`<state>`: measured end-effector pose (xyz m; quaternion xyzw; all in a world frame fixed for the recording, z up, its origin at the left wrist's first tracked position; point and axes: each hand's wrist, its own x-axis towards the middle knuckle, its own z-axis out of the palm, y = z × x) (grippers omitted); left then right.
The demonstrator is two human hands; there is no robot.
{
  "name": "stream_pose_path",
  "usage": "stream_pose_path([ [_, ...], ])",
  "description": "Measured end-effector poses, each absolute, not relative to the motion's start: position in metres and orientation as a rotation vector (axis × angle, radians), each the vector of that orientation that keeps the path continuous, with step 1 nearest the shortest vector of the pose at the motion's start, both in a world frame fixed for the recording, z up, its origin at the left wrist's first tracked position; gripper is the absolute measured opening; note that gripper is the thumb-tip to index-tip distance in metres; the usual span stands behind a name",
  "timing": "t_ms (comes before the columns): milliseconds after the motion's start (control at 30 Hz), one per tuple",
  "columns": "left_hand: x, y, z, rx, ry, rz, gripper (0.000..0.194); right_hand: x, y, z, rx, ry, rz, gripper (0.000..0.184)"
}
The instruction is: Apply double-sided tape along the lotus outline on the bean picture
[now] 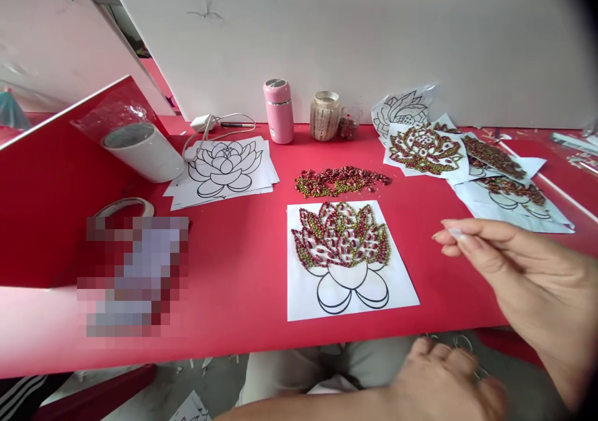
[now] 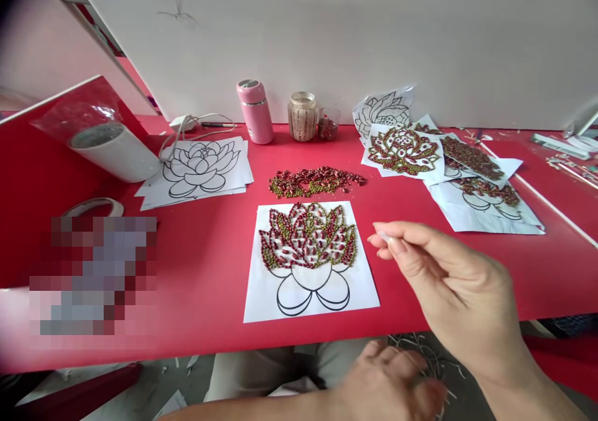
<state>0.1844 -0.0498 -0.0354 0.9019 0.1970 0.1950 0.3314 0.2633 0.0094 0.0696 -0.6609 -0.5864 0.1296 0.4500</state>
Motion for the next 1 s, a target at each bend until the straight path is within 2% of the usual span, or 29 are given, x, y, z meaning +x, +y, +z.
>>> stream_pose_path([
  [100,0.136,-0.042,-0.021,1.997,0.666,0.613,0.03,0.266,-0.001,0.057,-1.611,-1.611,0.531,0.02],
  [267,0.066,-0.036,0.011,1.46,1.001,0.796,0.026,0.251,-0.011,0.037,-1.45,-1.801,0.949,0.028],
  [500,0.046,-0.028,0.017,0.954,1.098,0.798,0.038,0.224,-0.015,0.033,-1.224,-1.918,1.431,0.056],
  [600,0.046,-0.024,0.018,0.854,0.979,0.804,0.031,0.221,-0.016,0.037,-1.18,-1.962,1.48,0.066],
  [667,0.044,-0.022,0.02,0.861,0.952,0.796,0.024,0.219,-0.016,0.039,-1.184,-1.991,1.475,0.067],
  [867,0.036,-0.028,0.024,1.224,1.149,0.764,0.021,0.222,-0.018,0.036,-1.236,-2.009,1.488,0.064],
  [933,0.032,-0.031,0.027,1.32,1.185,0.807,0.021,0.226,-0.022,0.03,-1.273,-1.907,1.538,0.059],
  [1000,0.029,-0.034,0.029,1.309,1.191,0.828,0.021,0.23,-0.026,0.025,-1.319,-1.79,1.585,0.045],
])
